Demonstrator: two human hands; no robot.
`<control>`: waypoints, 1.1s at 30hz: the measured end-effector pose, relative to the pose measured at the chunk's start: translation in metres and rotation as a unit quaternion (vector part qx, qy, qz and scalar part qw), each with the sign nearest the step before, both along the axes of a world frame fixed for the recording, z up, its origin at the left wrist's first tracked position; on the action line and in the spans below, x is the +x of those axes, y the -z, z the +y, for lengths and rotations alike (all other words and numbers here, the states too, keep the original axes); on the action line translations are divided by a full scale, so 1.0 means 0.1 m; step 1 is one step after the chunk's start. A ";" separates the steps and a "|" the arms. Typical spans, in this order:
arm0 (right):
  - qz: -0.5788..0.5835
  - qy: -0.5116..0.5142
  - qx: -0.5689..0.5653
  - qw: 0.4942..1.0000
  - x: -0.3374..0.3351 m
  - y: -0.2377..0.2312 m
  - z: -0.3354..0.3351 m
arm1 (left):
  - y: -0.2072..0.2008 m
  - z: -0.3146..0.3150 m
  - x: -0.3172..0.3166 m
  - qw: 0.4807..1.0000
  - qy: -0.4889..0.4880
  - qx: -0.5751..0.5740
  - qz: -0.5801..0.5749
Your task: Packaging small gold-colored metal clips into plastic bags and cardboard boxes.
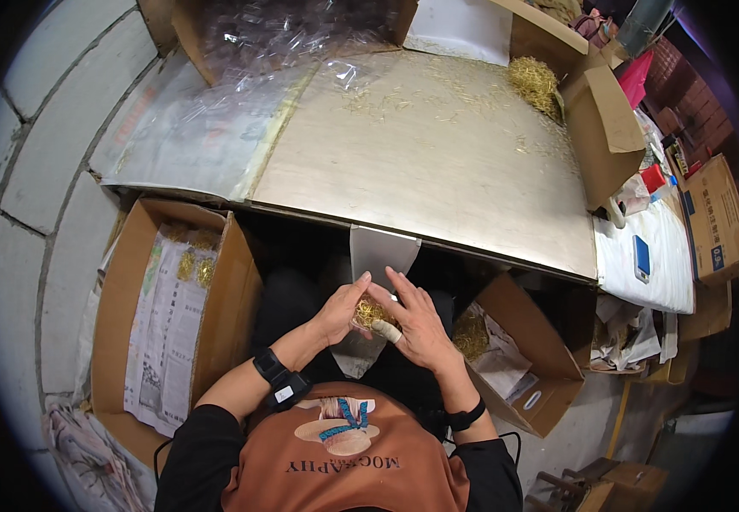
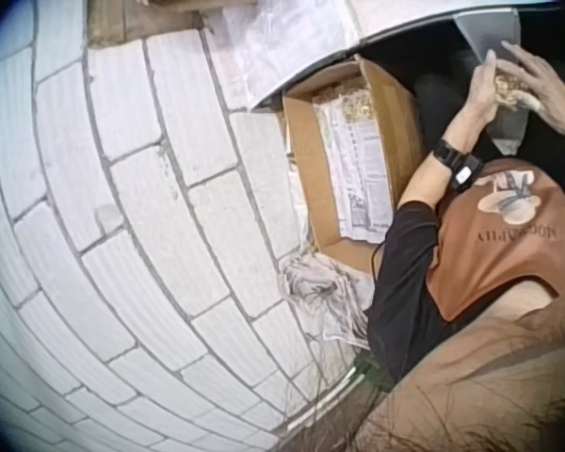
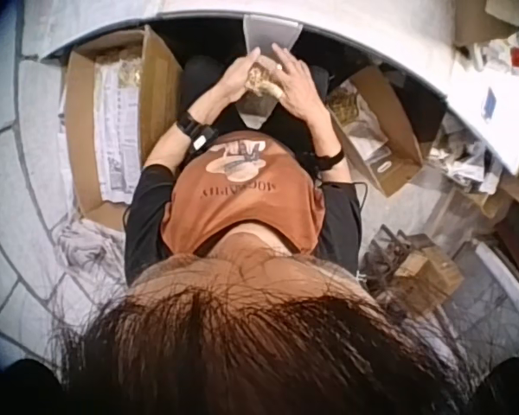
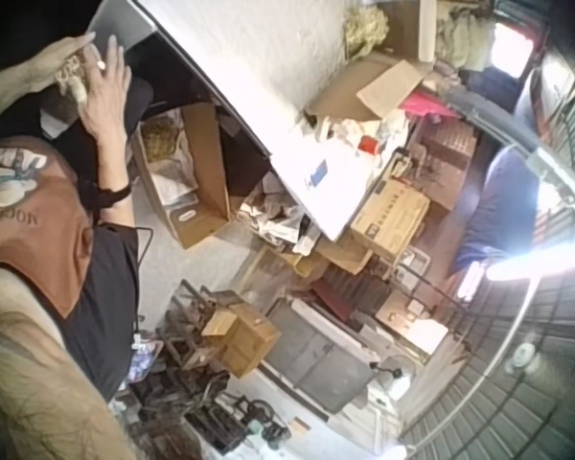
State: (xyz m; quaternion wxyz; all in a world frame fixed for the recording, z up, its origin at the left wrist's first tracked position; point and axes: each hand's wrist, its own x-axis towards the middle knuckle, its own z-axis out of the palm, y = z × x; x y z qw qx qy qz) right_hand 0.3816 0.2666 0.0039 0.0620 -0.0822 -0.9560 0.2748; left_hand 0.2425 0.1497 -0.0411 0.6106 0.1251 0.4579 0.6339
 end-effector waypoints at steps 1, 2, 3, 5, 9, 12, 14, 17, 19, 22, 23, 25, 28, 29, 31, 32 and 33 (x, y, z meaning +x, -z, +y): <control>0.009 0.017 -0.040 0.999 -0.01 0.00 0.03 | 0.00 0.01 0.03 1.000 0.000 0.008 -0.013; 0.009 0.017 -0.041 0.999 -0.01 0.02 0.05 | 0.00 0.01 0.05 1.000 -0.001 0.014 -0.027; 0.017 0.040 -0.039 0.998 -0.01 0.03 0.08 | 0.01 0.00 0.05 0.998 0.013 0.016 -0.052; 0.027 0.061 -0.001 0.998 -0.02 0.02 0.09 | 0.02 0.02 0.10 0.999 0.016 0.023 -0.030; 0.065 0.064 -0.049 0.995 -0.02 0.03 0.09 | 0.01 0.00 0.09 0.998 -0.018 0.050 -0.041; 0.189 0.176 -0.126 0.958 0.08 0.01 0.18 | -0.04 -0.05 0.02 0.995 -0.059 0.067 -0.046; 0.190 0.166 -0.039 0.967 0.14 -0.06 0.13 | -0.04 -0.07 0.00 0.994 -0.069 0.068 -0.053; 0.132 0.068 0.035 0.988 0.18 -0.11 -0.08 | -0.11 -0.09 0.00 0.991 -0.081 0.073 -0.078; 0.081 0.030 0.076 0.993 0.17 -0.02 -0.21 | -0.10 -0.11 -0.01 0.993 -0.081 0.072 -0.057; 0.051 0.018 0.118 0.992 0.16 -0.05 -0.19 | -0.08 -0.13 0.02 0.993 -0.093 0.059 -0.042; 0.041 0.015 0.138 0.989 0.16 -0.07 -0.20 | -0.07 -0.15 0.02 0.992 -0.103 0.048 -0.048; 0.042 0.010 0.152 0.987 0.13 -0.05 -0.22 | 0.00 -0.15 0.02 0.992 -0.108 0.044 -0.040; 0.057 0.029 0.138 0.988 0.12 -0.08 -0.20 | -0.04 -0.15 0.01 0.993 -0.109 0.038 -0.030; 0.074 0.047 0.106 0.990 0.11 -0.08 -0.18 | -0.06 -0.16 0.02 0.993 -0.111 0.032 -0.027; 0.075 0.016 0.110 0.991 0.06 -0.10 -0.21 | -0.01 -0.16 -0.01 0.991 -0.121 0.042 -0.046; 0.075 -0.007 0.115 0.990 0.04 -0.11 -0.24 | -0.01 -0.15 -0.02 0.989 -0.123 0.054 -0.065; 0.061 -0.002 0.111 0.992 0.02 -0.11 -0.29 | -0.01 -0.16 -0.03 0.989 -0.123 0.055 -0.065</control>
